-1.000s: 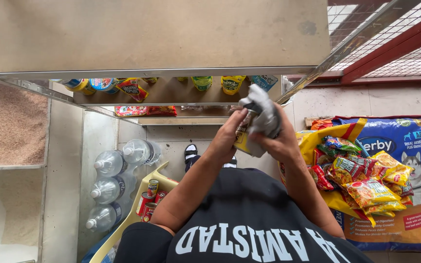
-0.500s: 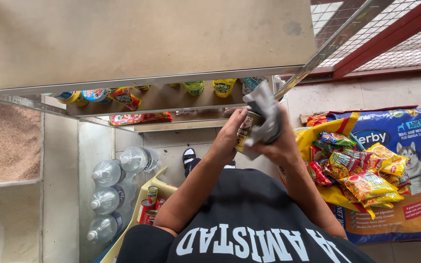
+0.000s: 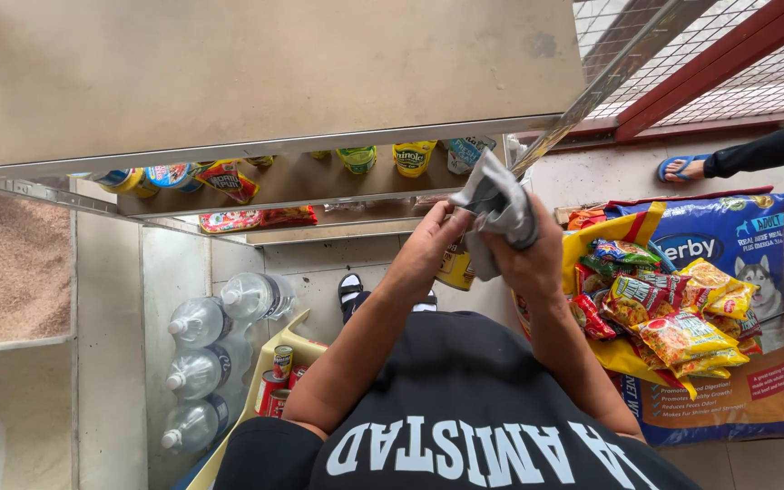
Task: The recorder is cleaning canned goods with a cloth and organizing them onto a metal shelf.
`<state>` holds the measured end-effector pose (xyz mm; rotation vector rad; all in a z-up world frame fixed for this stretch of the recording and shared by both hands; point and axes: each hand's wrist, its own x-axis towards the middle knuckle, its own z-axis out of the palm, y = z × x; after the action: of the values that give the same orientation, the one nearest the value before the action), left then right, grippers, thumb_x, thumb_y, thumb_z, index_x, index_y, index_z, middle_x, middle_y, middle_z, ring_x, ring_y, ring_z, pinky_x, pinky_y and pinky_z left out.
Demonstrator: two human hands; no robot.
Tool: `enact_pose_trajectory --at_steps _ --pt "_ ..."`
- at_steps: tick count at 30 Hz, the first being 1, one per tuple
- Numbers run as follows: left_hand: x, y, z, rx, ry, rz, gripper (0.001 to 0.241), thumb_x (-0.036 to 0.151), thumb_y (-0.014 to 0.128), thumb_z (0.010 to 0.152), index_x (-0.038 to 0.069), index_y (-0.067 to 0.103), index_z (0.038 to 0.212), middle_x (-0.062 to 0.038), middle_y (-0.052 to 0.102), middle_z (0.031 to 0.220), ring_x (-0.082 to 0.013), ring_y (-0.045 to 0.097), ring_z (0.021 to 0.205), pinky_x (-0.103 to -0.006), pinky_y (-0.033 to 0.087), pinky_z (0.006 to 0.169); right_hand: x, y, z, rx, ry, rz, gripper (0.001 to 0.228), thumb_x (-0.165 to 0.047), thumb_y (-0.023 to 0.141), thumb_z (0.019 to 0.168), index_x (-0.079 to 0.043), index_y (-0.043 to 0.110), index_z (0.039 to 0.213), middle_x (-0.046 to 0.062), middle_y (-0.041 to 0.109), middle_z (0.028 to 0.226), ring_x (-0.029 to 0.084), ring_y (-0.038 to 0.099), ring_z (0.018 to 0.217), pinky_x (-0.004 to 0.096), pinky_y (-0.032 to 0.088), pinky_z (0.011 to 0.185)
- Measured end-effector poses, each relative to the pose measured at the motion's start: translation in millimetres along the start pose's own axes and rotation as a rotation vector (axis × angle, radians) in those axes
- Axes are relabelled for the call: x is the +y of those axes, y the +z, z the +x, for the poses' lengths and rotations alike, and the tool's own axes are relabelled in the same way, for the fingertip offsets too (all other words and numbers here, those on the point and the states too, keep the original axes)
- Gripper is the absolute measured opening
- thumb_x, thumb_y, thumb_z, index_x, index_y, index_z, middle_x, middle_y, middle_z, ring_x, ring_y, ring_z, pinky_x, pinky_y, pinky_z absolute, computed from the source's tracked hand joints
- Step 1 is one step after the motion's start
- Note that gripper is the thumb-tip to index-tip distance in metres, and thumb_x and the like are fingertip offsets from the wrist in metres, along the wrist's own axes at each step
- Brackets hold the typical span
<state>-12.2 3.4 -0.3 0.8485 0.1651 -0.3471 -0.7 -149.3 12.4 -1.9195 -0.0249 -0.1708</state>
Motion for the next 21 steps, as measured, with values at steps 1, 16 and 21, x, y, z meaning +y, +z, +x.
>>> enact_pose_trajectory --at_steps 1,16,21 --pt "0 -1 -2 0.003 0.000 0.000 0.039 0.034 0.070 0.099 0.012 0.057 0.128 -0.009 0.069 0.102 -0.0193 0.071 0.088 -0.0348 0.061 0.077 -1 -2 1 -0.002 0.001 0.001 0.037 -0.027 0.089 0.080 -0.017 0.071 0.111 0.009 0.070 0.090 0.019 0.066 0.085 0.036 0.049 0.076" --pt "19 -26 -16 -0.025 0.202 0.329 0.069 0.001 0.096 0.060 0.004 0.069 0.124 -0.007 0.071 0.097 -0.0132 0.068 0.090 -0.0328 0.059 0.083 -20 -14 6 -0.411 -0.672 0.188 0.062 -0.038 0.085 0.079 0.004 0.066 0.120 0.021 0.069 0.127 0.045 0.057 0.128 0.052 0.038 0.111" --pt "32 -11 -21 0.048 0.349 0.764 0.053 0.022 0.096 0.057 0.013 0.073 0.104 -0.007 0.062 0.089 -0.0173 0.065 0.086 -0.0359 0.054 0.081 -21 -12 9 -0.411 -0.695 0.076 0.063 -0.040 0.086 0.079 0.000 0.067 0.124 0.017 0.067 0.134 0.041 0.053 0.132 0.047 0.039 0.109"
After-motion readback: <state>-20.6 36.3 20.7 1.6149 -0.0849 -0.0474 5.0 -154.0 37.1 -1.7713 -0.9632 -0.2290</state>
